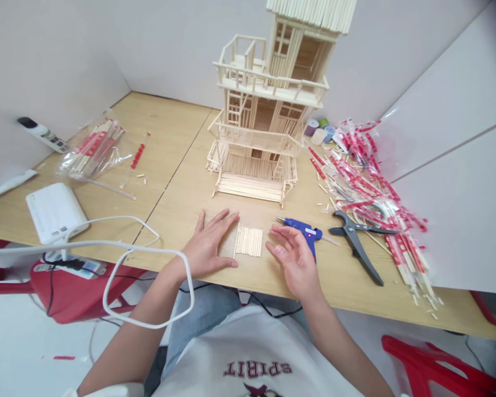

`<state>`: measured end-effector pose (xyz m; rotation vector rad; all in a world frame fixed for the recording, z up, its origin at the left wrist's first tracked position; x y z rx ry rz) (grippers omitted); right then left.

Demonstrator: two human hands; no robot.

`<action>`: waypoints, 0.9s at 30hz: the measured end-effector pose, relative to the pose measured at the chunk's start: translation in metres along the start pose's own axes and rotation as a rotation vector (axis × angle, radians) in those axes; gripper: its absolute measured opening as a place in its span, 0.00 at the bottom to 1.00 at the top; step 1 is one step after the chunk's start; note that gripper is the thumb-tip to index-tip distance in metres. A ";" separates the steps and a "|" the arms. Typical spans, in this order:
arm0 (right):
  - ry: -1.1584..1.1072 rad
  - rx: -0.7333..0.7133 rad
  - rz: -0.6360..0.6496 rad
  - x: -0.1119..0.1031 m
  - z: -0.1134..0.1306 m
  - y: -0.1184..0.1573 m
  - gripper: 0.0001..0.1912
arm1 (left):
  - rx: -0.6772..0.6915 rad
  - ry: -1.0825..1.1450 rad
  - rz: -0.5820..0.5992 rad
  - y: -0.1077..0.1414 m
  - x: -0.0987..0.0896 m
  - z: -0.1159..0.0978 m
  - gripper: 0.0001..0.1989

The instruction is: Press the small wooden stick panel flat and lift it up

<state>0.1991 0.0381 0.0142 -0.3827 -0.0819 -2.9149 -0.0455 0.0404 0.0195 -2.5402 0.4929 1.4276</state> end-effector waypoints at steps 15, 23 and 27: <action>-0.161 0.070 -0.013 0.005 -0.004 -0.006 0.16 | -0.003 -0.002 -0.002 0.001 0.001 -0.001 0.55; -0.156 0.056 0.016 0.006 -0.005 -0.006 0.15 | -0.004 0.016 -0.014 0.001 0.001 -0.002 0.56; -0.147 0.060 0.020 0.006 -0.006 -0.007 0.14 | 0.008 0.012 -0.023 0.002 0.002 0.000 0.56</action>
Point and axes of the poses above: each hand's wrist, its own y-axis away from the middle knuckle, its own x-axis out of the palm, z = x × y, the point moved 1 cm from there along -y, towards the middle knuckle, and after that the axes turned 4 degrees about -y, right-handed, at the moved point
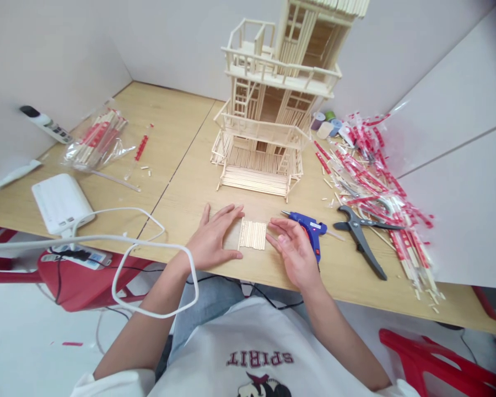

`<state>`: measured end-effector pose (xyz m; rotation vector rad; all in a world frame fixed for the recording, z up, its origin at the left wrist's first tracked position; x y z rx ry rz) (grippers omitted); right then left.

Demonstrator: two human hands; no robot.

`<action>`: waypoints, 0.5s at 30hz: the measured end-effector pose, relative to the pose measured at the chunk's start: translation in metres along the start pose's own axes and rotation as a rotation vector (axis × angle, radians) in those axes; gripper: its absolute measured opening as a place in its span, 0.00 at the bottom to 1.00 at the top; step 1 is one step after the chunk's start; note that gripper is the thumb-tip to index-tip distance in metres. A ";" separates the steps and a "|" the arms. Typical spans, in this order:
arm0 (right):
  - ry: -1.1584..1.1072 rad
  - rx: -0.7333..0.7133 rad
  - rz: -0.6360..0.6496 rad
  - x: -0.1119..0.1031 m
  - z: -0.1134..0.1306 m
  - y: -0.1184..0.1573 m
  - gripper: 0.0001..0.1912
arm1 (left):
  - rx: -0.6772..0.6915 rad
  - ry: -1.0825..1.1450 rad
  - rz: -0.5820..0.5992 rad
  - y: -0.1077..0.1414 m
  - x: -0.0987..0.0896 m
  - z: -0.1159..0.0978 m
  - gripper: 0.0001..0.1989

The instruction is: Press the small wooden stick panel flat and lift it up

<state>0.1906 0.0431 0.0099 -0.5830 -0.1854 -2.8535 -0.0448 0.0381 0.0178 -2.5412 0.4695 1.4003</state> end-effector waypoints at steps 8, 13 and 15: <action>0.010 0.003 0.010 0.000 -0.001 -0.001 0.14 | 0.016 -0.005 -0.019 0.001 0.000 0.001 0.57; 0.020 0.000 0.018 -0.001 -0.002 -0.001 0.13 | 0.009 -0.008 -0.012 0.001 0.000 0.000 0.57; 0.025 -0.001 0.020 -0.001 -0.002 -0.001 0.13 | 0.005 -0.009 -0.010 0.001 0.000 -0.001 0.57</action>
Point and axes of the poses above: each hand's wrist, its own y-axis away from the middle knuckle, its own x-axis out of the palm, z = x × y, the point moved 1 cm from there along -y, towards the middle knuckle, and after that the axes turned 4 degrees about -y, right-handed, at the moved point
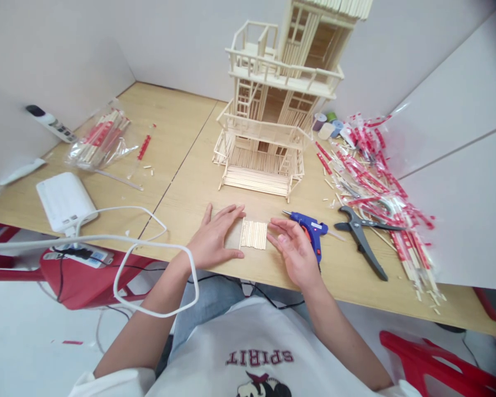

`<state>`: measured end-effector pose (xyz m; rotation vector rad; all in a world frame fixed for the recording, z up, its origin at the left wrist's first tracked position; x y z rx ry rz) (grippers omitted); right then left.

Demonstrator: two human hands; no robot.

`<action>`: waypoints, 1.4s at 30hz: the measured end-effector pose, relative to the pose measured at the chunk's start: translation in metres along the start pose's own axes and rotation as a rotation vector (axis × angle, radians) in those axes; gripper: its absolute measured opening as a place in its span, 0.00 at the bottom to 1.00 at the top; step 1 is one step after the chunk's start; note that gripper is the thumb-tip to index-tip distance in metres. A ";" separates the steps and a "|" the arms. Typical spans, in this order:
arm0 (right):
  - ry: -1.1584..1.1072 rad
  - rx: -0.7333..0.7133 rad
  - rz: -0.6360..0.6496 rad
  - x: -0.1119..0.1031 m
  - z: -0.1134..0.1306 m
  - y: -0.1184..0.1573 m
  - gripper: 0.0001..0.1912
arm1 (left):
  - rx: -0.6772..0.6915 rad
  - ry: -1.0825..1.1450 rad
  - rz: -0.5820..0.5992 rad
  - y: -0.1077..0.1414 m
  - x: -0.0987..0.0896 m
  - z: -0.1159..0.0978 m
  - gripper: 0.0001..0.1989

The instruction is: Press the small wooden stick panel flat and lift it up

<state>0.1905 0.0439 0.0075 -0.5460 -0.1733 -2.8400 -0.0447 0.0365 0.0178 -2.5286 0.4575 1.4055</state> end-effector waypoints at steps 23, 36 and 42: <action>0.028 -0.005 0.007 -0.002 0.002 0.001 0.15 | -0.017 -0.005 0.019 -0.001 0.000 0.001 0.55; -0.012 0.026 0.004 -0.003 0.005 0.005 0.14 | -0.031 0.045 0.012 -0.002 -0.002 0.001 0.54; -0.005 0.015 0.024 -0.003 0.004 0.003 0.15 | -0.031 0.034 0.010 -0.002 -0.002 0.000 0.51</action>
Point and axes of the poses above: each hand's wrist, its own y-axis away from the middle knuckle, its own x-axis out of the palm, z = x × y, the point moved 1 cm from there along -y, towards the middle knuckle, and after that the axes turned 4 degrees about -y, right-handed, at the moved point
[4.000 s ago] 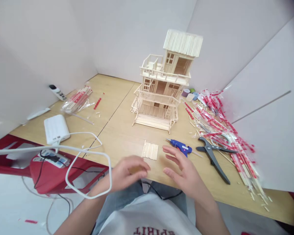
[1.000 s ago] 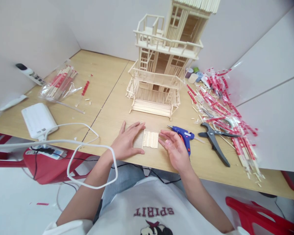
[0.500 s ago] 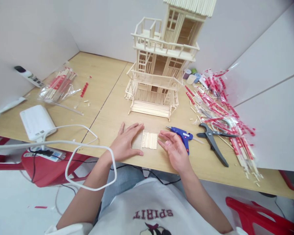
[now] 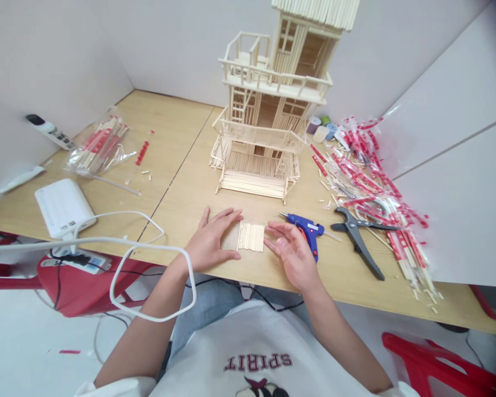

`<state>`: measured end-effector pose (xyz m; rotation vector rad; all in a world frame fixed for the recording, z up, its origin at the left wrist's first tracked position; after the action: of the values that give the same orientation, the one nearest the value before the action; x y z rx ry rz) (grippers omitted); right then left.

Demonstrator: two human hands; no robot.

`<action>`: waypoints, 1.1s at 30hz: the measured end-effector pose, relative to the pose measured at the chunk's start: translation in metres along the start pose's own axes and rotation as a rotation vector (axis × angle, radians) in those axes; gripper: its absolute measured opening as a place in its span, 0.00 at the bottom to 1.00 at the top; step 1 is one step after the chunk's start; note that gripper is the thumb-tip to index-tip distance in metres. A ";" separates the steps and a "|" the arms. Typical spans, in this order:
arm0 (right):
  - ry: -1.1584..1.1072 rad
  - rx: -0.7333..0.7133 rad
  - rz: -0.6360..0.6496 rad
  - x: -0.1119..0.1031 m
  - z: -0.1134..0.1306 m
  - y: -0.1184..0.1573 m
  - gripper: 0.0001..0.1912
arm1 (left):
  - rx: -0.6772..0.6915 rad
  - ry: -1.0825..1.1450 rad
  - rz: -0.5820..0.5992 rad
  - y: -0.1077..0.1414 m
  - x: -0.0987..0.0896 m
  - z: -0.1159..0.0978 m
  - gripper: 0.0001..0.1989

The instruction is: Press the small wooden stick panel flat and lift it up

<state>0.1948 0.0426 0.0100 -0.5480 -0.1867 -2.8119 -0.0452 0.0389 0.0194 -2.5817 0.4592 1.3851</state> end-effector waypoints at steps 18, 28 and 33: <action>0.053 -0.007 0.018 0.002 0.001 0.000 0.16 | 0.010 0.030 -0.015 0.001 0.000 0.001 0.52; 0.043 -0.017 0.016 0.002 0.000 0.001 0.15 | 0.006 0.024 -0.011 0.000 0.001 0.003 0.51; 0.038 -0.032 0.023 0.002 -0.004 0.002 0.14 | 0.002 0.021 -0.016 0.001 0.000 0.001 0.51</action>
<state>0.1922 0.0396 0.0071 -0.4996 -0.1270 -2.8047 -0.0468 0.0380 0.0185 -2.5945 0.4418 1.3535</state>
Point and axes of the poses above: each hand's wrist, its own y-axis away from the middle knuckle, its own x-axis out of the palm, z = x × y, the point moved 1 cm from there along -y, towards the middle knuckle, and after that the axes turned 4 degrees about -y, right-handed, at the moved point
